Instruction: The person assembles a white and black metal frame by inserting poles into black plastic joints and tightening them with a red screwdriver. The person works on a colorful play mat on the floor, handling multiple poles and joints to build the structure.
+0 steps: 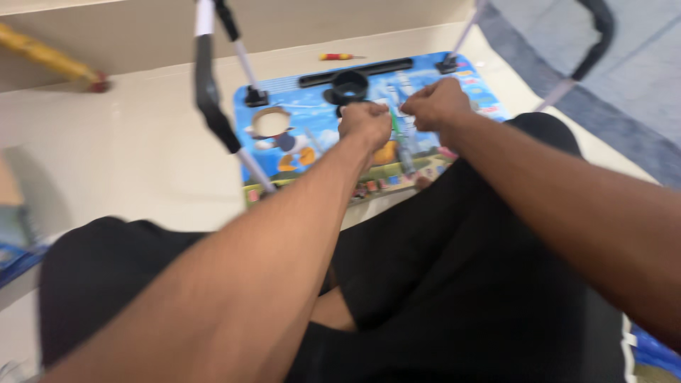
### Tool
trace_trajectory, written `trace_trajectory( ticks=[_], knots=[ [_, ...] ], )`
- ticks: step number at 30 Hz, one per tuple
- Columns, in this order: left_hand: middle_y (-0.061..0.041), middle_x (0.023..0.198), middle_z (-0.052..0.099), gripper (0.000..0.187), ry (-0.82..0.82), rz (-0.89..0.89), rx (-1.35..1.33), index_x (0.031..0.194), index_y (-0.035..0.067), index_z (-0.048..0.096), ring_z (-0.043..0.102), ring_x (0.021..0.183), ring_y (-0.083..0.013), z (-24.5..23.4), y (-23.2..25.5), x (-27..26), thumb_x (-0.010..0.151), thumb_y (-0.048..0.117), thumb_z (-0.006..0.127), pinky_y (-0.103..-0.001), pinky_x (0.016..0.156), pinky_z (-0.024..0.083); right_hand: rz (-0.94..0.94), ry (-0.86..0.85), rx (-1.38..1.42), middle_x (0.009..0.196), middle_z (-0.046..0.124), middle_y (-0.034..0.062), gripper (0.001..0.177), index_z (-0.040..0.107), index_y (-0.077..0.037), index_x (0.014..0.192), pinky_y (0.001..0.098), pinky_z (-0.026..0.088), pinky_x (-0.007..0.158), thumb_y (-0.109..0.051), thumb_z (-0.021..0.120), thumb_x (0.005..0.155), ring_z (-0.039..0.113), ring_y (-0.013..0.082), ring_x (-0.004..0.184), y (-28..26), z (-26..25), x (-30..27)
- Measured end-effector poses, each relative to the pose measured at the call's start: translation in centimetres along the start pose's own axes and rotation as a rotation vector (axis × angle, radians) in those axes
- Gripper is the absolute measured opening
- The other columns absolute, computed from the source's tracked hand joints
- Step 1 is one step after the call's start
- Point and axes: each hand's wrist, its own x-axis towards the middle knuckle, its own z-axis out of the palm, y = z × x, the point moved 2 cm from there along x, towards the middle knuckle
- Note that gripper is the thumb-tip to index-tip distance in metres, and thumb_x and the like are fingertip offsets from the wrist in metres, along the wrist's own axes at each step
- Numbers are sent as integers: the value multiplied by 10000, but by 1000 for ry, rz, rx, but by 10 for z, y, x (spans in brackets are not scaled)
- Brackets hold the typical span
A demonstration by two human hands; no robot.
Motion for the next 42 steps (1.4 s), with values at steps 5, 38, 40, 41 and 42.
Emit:
trace_trajectory(
  ticks=[5,38,40,41,42],
  knots=[
    [-139,1352,665,462,-126,-50,49,1291,151,695,652,1234,-272,57,29,17,832,99,675,-379,1036,525,113,20,-16,865,762,127,175,779,-29,881,301,617,604,-81,879,747,711,169,654,17,-58,38],
    [-177,1288,635,569,-159,-208,55,1377,31,550,646,1134,-278,124,-11,88,832,69,707,-350,936,547,543,-171,59,899,760,117,230,730,-15,940,319,654,664,-30,876,763,738,209,731,97,34,158],
    [-171,1261,648,547,-150,-206,38,1358,26,566,655,1107,-268,123,-11,88,831,67,710,-342,917,553,549,-167,87,895,759,119,238,725,-10,944,319,655,669,-28,878,762,739,209,733,96,35,157],
    [-169,1247,654,537,-145,-208,24,1348,23,574,659,1093,-263,122,-12,88,831,65,711,-338,907,556,550,-166,100,894,759,119,243,722,-7,947,319,656,672,-28,878,762,740,208,733,96,35,156],
    [-166,1234,660,526,-141,-210,9,1339,21,582,664,1079,-257,121,-12,87,831,64,712,-335,897,559,551,-165,114,892,759,120,247,720,-5,949,319,657,674,-27,879,762,741,208,734,95,35,154]
  ],
)
